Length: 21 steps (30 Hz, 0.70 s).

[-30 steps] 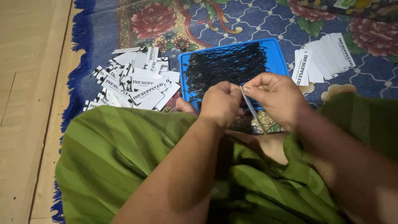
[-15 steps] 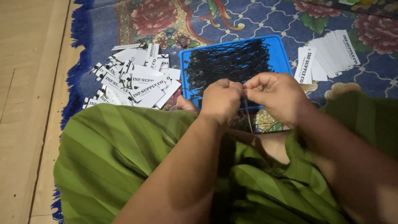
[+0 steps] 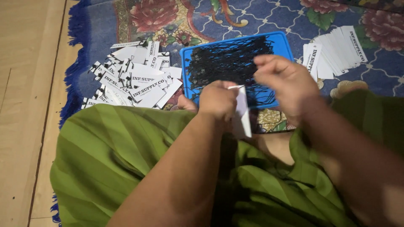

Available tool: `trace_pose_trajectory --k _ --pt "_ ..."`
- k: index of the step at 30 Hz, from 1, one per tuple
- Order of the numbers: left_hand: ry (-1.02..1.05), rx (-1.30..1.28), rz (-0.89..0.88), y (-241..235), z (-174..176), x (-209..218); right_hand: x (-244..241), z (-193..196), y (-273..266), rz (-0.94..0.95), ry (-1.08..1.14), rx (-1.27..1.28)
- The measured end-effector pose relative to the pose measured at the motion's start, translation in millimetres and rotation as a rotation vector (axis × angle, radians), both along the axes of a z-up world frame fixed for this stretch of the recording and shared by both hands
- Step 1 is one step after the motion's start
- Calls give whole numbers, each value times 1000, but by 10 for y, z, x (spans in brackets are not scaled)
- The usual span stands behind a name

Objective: The person sits on a patterned rug and repeatedly picks up white rectangular tags and black plastic fasteners. They thread the fasteners through the holes in the tags and place the assembled items into a blue plastic tray.

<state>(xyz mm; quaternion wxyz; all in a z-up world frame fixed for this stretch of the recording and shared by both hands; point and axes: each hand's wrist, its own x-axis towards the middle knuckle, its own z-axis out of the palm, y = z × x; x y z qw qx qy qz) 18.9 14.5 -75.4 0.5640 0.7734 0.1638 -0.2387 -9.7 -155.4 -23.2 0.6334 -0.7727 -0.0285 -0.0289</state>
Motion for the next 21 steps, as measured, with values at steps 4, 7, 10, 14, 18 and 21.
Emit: trace_pose_trajectory --k 4,7,10,14,18,21 --pt "-43 75 126 6 260 -113 -5 322 -21 35 332 659" --pt "-27 159 152 15 268 -65 102 62 -121 35 503 557" --pt "-21 198 132 -53 374 -82 -3 17 -60 -4 506 137" --pt "-18 6 179 -88 527 -86 -52 -72 14 139 428 -14" --pt "14 4 149 -98 497 -99 -61 38 40 144 373 -3" --pt "10 3 112 -149 315 -83 -50 -58 79 152 340 -20"
